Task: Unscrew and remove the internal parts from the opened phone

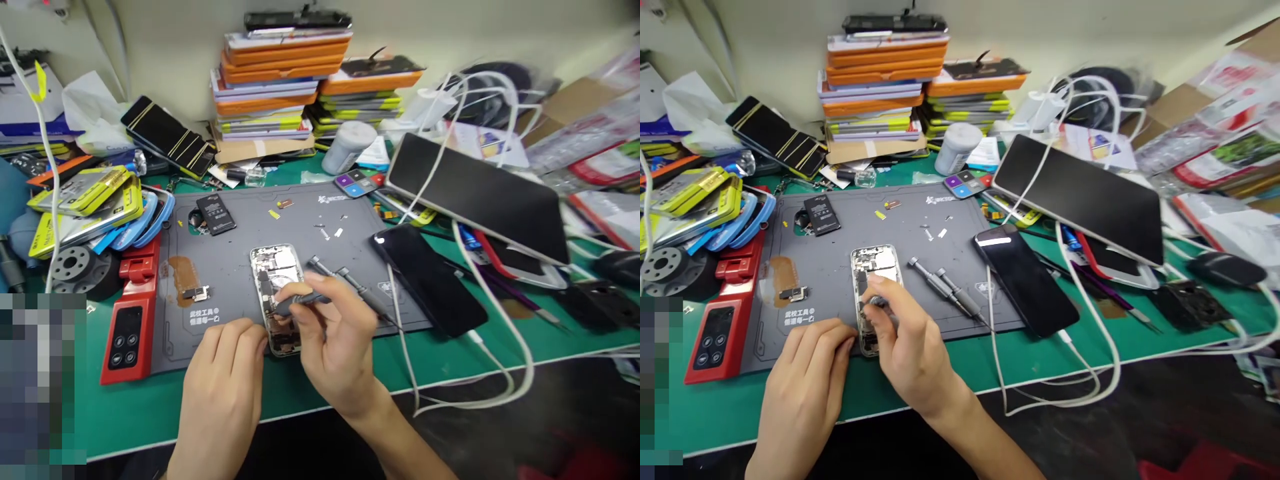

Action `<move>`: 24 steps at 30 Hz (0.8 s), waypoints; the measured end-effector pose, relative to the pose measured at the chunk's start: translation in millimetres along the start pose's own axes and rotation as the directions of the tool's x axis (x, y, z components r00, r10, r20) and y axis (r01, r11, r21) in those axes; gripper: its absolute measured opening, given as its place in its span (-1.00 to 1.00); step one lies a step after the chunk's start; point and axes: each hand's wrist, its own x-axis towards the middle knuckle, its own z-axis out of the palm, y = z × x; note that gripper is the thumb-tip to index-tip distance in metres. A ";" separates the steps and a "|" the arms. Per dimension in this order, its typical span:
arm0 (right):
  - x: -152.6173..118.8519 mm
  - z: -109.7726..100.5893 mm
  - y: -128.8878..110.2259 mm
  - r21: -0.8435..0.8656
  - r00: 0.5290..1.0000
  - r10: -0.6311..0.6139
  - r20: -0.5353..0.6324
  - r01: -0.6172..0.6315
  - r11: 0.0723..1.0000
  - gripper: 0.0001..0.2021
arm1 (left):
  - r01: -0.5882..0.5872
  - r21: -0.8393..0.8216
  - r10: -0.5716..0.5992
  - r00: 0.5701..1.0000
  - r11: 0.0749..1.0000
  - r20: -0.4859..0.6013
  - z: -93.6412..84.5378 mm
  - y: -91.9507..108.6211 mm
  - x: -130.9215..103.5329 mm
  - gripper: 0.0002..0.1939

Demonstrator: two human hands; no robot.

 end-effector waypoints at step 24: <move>-6.0 -0.2 -1.6 -0.131 0.998 -0.064 -0.027 0.060 0.990 -0.18 | 0.246 -0.156 -0.224 0.964 0.957 0.145 -8.9 -6.8 12.8 -0.86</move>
